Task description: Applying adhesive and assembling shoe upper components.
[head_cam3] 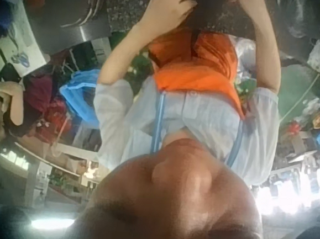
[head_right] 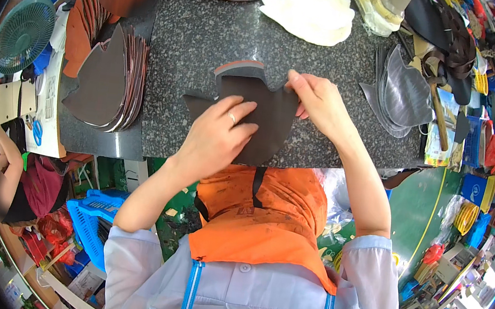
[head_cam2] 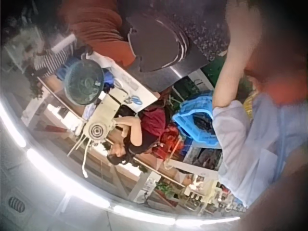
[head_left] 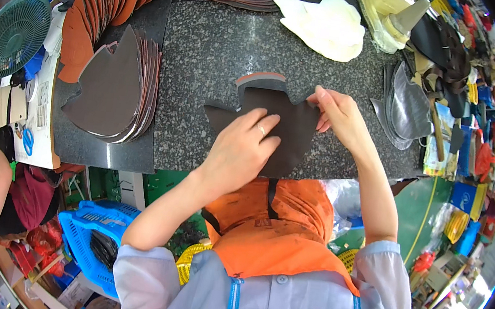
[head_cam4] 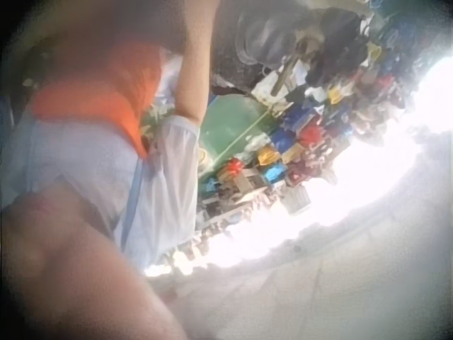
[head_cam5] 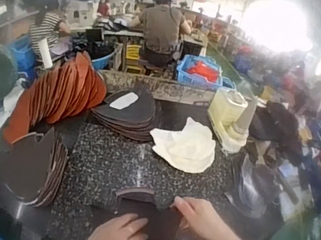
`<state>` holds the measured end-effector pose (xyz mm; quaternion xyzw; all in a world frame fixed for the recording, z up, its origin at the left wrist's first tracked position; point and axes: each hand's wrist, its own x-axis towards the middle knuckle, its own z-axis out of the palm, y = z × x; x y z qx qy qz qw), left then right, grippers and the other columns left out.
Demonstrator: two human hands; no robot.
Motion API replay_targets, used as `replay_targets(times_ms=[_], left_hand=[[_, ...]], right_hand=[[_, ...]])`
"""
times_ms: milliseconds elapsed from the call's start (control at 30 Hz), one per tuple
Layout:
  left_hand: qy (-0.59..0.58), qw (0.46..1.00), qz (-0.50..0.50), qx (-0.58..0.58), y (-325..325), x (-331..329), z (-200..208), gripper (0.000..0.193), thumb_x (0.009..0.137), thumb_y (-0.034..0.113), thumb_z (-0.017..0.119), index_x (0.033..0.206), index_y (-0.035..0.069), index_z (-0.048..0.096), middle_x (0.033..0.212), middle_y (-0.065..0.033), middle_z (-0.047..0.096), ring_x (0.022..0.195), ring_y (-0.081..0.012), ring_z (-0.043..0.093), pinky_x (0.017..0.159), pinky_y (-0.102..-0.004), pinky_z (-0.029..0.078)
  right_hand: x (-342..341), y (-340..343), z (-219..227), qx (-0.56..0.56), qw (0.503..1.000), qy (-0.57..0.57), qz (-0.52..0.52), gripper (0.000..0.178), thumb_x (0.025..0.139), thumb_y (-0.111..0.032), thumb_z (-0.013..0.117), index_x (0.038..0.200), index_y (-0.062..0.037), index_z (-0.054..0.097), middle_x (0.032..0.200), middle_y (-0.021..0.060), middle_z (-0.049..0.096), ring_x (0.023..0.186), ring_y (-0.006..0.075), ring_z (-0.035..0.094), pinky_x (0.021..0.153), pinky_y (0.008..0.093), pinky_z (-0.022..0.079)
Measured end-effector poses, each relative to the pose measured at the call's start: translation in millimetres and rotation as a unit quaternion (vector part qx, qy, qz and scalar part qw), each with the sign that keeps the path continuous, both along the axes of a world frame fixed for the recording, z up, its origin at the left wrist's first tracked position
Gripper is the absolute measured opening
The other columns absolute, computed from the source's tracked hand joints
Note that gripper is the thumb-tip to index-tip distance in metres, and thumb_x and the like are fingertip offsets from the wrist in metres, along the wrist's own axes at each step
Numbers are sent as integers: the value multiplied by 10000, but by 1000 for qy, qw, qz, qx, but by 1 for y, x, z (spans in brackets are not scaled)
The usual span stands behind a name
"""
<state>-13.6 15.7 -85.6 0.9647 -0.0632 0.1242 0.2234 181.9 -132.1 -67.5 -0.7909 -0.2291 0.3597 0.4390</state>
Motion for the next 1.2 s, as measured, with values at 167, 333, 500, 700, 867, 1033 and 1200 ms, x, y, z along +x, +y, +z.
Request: replay_targets(times_ms=[167,333,500,700,867,1033,1200], left_hand=[[-18,998,55,-3,5,26,-17,721,764,315,786,1333,-33,510,1427,-211,456,1336,-424,411,1124,-497,351],[38,995,85,28,4,33,-13,1031,686,563,795,1433,-37,416,1529,-265,309,1433,-481,243,1171,-566,227],[51,995,72,51,8,41,-1,966,639,536,820,1375,0,496,1455,-261,393,1354,-484,346,1121,-565,298],[-202,949,192,145,129,174,14,494,751,294,774,1140,59,580,1100,-143,614,973,-373,606,856,-453,487],[-136,966,201,93,181,213,-28,520,872,416,681,1271,85,648,1309,-155,619,1205,-355,573,1011,-431,452],[-107,971,216,-8,182,192,-17,333,871,318,676,1146,143,746,1257,-125,663,1157,-314,621,972,-387,478],[-82,956,279,-44,151,172,4,245,854,289,700,987,96,773,980,-102,722,902,-290,683,799,-363,506]], right_hand=[[1,-3,-8,-38,989,-130,58,257,858,-206,722,982,16,685,685,62,652,597,129,633,555,275,502],[10,0,-12,-7,996,-92,10,144,867,-136,682,924,-3,678,701,102,671,590,188,667,541,321,518],[16,-2,-19,-5,922,-365,126,127,879,-177,650,909,-60,610,739,149,671,658,315,670,595,416,531],[93,38,-3,17,773,-629,74,128,885,-161,616,981,-79,595,977,102,628,850,318,645,747,424,531],[133,58,-11,-59,721,-634,273,142,811,-90,630,946,-49,611,914,121,652,879,321,672,768,414,546],[131,62,-18,-123,665,-670,307,183,816,-71,599,989,-9,604,924,123,641,893,295,679,732,394,558],[136,62,-22,-13,772,-617,154,112,819,-115,592,776,-33,656,788,148,683,756,333,688,696,426,555]])
